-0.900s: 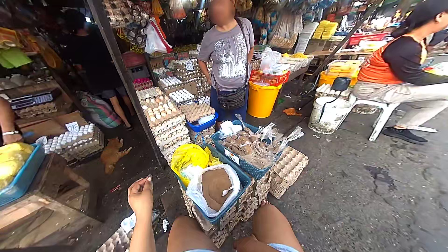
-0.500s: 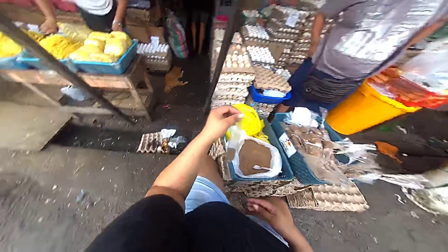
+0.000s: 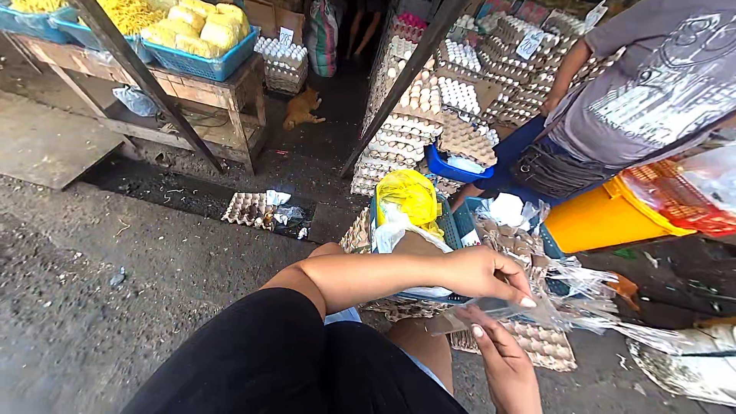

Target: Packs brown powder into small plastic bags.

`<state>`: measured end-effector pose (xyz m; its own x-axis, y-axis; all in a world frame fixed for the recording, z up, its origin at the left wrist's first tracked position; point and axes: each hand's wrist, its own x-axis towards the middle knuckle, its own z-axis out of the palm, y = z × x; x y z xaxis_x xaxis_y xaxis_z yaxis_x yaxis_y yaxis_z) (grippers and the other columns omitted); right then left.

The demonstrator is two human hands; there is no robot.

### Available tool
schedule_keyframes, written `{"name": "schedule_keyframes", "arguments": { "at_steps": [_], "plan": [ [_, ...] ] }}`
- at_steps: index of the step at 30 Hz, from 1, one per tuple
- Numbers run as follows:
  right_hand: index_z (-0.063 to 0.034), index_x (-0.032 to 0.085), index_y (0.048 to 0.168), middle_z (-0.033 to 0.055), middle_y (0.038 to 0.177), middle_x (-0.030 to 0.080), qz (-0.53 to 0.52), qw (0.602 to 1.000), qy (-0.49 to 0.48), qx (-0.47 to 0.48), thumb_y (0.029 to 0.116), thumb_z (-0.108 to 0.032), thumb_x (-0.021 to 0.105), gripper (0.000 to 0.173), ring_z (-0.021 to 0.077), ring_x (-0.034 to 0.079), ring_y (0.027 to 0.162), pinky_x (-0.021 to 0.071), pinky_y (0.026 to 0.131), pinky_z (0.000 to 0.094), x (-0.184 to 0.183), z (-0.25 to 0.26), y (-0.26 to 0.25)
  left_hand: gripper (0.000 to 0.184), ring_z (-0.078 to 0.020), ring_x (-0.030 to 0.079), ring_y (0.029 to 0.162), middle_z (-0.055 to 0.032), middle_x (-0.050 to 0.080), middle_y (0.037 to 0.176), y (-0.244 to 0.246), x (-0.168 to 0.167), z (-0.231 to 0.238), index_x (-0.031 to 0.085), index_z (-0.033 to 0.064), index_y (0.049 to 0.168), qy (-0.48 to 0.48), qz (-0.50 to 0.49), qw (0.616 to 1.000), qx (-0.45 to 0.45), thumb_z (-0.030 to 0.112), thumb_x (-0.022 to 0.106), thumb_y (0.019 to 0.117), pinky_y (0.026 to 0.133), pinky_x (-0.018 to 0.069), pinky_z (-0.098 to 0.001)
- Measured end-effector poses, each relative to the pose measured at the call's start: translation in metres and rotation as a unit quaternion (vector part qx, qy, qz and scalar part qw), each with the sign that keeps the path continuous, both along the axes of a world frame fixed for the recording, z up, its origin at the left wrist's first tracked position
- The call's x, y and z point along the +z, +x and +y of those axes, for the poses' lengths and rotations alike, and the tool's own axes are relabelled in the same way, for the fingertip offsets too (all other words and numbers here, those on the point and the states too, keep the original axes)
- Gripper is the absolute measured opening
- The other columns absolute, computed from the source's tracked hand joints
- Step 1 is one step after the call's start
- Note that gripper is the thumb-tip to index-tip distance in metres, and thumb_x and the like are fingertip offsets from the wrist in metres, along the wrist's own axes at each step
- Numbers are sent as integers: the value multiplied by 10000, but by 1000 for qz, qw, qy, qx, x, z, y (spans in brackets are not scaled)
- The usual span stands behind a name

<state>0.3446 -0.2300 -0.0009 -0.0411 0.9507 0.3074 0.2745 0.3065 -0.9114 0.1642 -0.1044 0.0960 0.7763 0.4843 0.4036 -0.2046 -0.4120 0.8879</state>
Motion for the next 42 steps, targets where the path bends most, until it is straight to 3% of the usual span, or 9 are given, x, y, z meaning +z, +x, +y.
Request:
{"name": "schedule_keyframes", "arguments": {
  "at_steps": [3, 6, 12, 19, 23, 30, 36, 42],
  "plan": [
    [-222, 735, 1217, -106, 1169, 747, 27, 999, -15, 20, 1042, -226, 571, 240, 38, 680, 1106, 537, 993, 229, -19, -6, -3, 142, -45, 557, 736, -74, 661, 858, 5, -6, 2, 709, -74, 1000, -36, -9, 999, 11, 58, 674, 961, 692, 464, -208],
    [-223, 727, 1233, -97, 1162, 751, 52, 998, -30, 23, 1006, -223, 630, 246, 50, 690, 1094, 549, 982, 232, -25, -12, -7, 143, -24, 551, 705, -43, 656, 816, 12, -15, -3, 705, -65, 996, -62, -5, 998, 2, 72, 682, 961, 677, 467, -202],
    [-230, 780, 1126, -74, 1136, 768, 60, 998, -19, 12, 1025, -226, 602, 205, 64, 698, 1103, 549, 997, 247, -34, -12, -13, 139, -46, 548, 721, -77, 652, 855, 25, -21, -13, 703, -76, 985, -63, -9, 998, -24, 58, 680, 957, 675, 462, -208],
    [-110, 794, 1047, -43, 1072, 780, 50, 996, -48, -56, 982, -90, 591, 214, 31, 703, 1043, 550, 965, 214, -43, -25, -8, 136, -58, 593, 813, -95, 668, 929, 23, -24, -12, 713, -75, 991, -90, -44, 995, 11, 50, 678, 950, 756, 496, -215],
    [-23, 777, 1064, 7, 1070, 781, 40, 995, -73, -57, 977, -54, 572, 225, 38, 705, 1051, 545, 977, 210, -45, -27, -13, 102, -23, 571, 772, -46, 642, 900, 18, -26, -5, 702, -59, 967, -125, -64, 989, 47, 39, 674, 954, 715, 489, -187],
    [-35, 766, 1084, -3, 1077, 773, 43, 995, -87, -33, 964, -79, 598, 211, 37, 703, 1023, 554, 940, 203, -38, -21, -14, 69, 8, 540, 666, 34, 612, 767, 15, -33, 1, 674, -31, 950, -171, -36, 983, 58, 37, 669, 960, 643, 467, -173],
    [24, 711, 1144, 15, 1066, 775, 67, 990, -121, -27, 926, 34, 589, 250, 55, 719, 1015, 568, 947, 221, -39, -22, -18, 120, -11, 548, 700, -10, 630, 806, 20, -39, -4, 678, -54, 989, -151, 7, 988, 36, 64, 676, 966, 678, 474, -193],
    [-2, 747, 1051, -1, 1002, 783, 104, 984, -139, -47, 921, 87, 579, 230, 46, 724, 964, 575, 922, 219, -44, -26, -25, 123, -19, 548, 724, -22, 632, 821, 22, -44, -2, 685, -59, 985, -150, 17, 987, 53, 62, 681, 963, 704, 476, -201]
  ]
}}
